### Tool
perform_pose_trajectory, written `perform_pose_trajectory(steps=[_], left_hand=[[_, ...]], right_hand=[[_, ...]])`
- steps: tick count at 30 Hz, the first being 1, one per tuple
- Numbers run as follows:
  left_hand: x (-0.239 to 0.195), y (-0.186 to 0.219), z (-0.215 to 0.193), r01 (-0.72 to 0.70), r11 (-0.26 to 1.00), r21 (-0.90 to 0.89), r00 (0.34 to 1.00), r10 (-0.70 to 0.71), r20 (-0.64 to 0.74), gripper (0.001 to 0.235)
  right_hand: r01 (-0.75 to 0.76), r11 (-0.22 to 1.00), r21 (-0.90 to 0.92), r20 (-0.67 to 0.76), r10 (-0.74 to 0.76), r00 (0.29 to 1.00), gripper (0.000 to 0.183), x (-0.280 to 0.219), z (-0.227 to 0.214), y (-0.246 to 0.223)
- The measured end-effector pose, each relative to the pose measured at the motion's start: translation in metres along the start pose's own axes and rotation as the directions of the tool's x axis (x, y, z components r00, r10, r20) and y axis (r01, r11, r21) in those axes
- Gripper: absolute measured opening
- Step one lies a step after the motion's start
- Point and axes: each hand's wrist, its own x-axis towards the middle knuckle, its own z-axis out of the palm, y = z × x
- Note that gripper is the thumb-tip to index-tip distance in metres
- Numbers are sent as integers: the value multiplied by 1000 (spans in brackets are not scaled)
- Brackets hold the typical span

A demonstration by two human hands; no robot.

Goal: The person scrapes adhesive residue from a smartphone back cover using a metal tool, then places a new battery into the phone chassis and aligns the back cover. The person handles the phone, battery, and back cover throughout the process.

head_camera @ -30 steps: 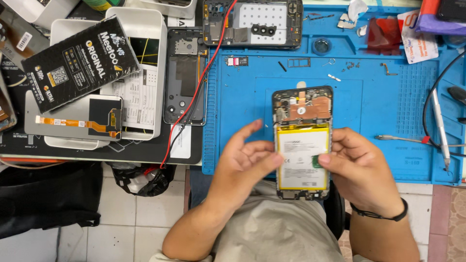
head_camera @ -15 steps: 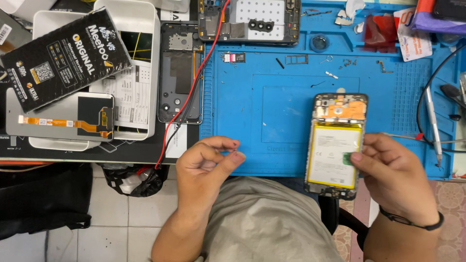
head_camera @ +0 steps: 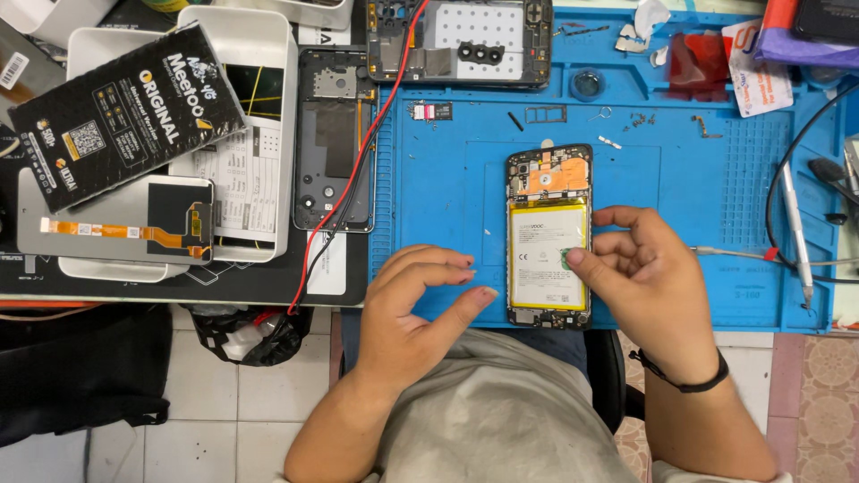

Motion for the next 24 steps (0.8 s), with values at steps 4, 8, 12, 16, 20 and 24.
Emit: perform_pose_trajectory(steps=[4,8,12,16,20,24], left_hand=[[3,6,8,-42,993,107,994,31,104,43],[1,11,19,-129,977,172,956,77,283,65],[-3,14,34,-141,963,230,964,80,253,64],[-8,12,42,-98,958,270,981,47,189,59],[-12,8,44,-113,956,270,989,83,121,58],[-15,5,45,-101,959,265,991,75,109,58]], right_hand=[[15,995,95,5,-16,1000,40,-2,9,-1],[63,987,150,-41,-58,997,41,-9,22,2],[87,985,150,-23,-85,996,43,-8,26,2],[57,984,169,70,-70,995,42,-9,19,-6],[372,804,-464,134,-352,927,37,0,-6,-26],[446,224,-867,280,-520,807,56,27,-20,-40]])
